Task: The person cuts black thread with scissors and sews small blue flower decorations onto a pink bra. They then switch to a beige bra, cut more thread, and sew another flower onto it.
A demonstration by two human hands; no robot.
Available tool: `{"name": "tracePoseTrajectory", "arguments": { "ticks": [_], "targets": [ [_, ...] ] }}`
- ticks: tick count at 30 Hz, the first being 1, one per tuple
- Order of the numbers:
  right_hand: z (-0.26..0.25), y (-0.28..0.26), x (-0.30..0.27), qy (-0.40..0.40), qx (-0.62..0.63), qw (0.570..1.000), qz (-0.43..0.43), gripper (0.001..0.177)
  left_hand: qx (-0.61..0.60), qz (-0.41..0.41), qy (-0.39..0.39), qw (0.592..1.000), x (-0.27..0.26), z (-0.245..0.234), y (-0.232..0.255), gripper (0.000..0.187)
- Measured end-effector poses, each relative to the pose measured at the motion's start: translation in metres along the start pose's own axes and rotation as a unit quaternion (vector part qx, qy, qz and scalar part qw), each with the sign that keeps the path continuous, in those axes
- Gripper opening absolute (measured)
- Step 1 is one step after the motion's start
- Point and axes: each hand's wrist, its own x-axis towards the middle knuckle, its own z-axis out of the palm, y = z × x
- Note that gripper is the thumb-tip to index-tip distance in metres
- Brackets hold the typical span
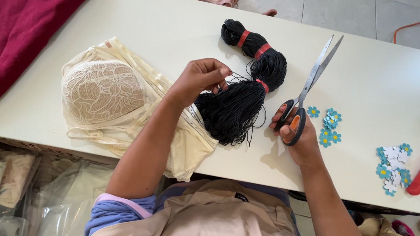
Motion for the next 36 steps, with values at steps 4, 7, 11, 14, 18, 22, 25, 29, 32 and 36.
{"name": "tracePoseTrajectory", "arguments": {
  "ticks": [4, 7, 11, 14, 18, 22, 25, 29, 32, 36],
  "targets": [
    [0.006, -0.002, -0.003, -0.009, 0.012, 0.999, -0.029, 0.075, 0.042, 0.025, 0.005, 0.999, 0.003, -0.002, -0.008, 0.022],
    [0.012, -0.007, -0.003, -0.027, -0.009, 0.999, -0.035, 0.084, 0.053, 0.052, 0.054, 0.996, 0.017, -0.013, -0.027, 0.02],
    [0.017, -0.013, -0.002, -0.084, -0.014, 0.995, -0.046, 0.105, 0.046, 0.074, 0.081, 0.993, 0.02, -0.018, -0.033, 0.021],
    [0.004, -0.008, 0.004, -0.09, -0.006, 0.995, -0.043, 0.104, 0.046, 0.082, -0.013, 0.995, 0.007, -0.006, -0.024, 0.012],
    [0.009, -0.028, 0.021, -0.093, 0.03, 0.993, -0.073, 0.099, 0.189, 0.086, -0.265, 0.942, -0.026, 0.021, 0.019, 0.015],
    [0.034, -0.053, 0.053, -0.097, 0.044, 0.99, -0.092, 0.097, 0.262, 0.071, -0.329, 0.905, -0.03, 0.026, 0.019, 0.018],
    [0.059, -0.048, 0.079, -0.141, 0.109, 0.978, -0.103, 0.08, 0.246, 0.159, -0.362, 0.885, -0.025, 0.026, -0.007, 0.02],
    [0.073, -0.015, 0.101, -0.143, 0.114, 0.978, -0.1, 0.071, 0.228, 0.152, -0.326, 0.905, -0.021, 0.022, -0.009, 0.024],
    [0.065, -0.011, 0.099, -0.135, 0.104, 0.981, -0.092, 0.066, 0.229, 0.106, -0.148, 0.956, -0.003, 0.004, -0.021, 0.021],
    [0.056, -0.017, 0.095, -0.129, 0.119, 0.981, -0.084, 0.058, 0.423, 0.23, 0.027, 0.876, 0.016, -0.017, -0.03, 0.027]
  ]
}}
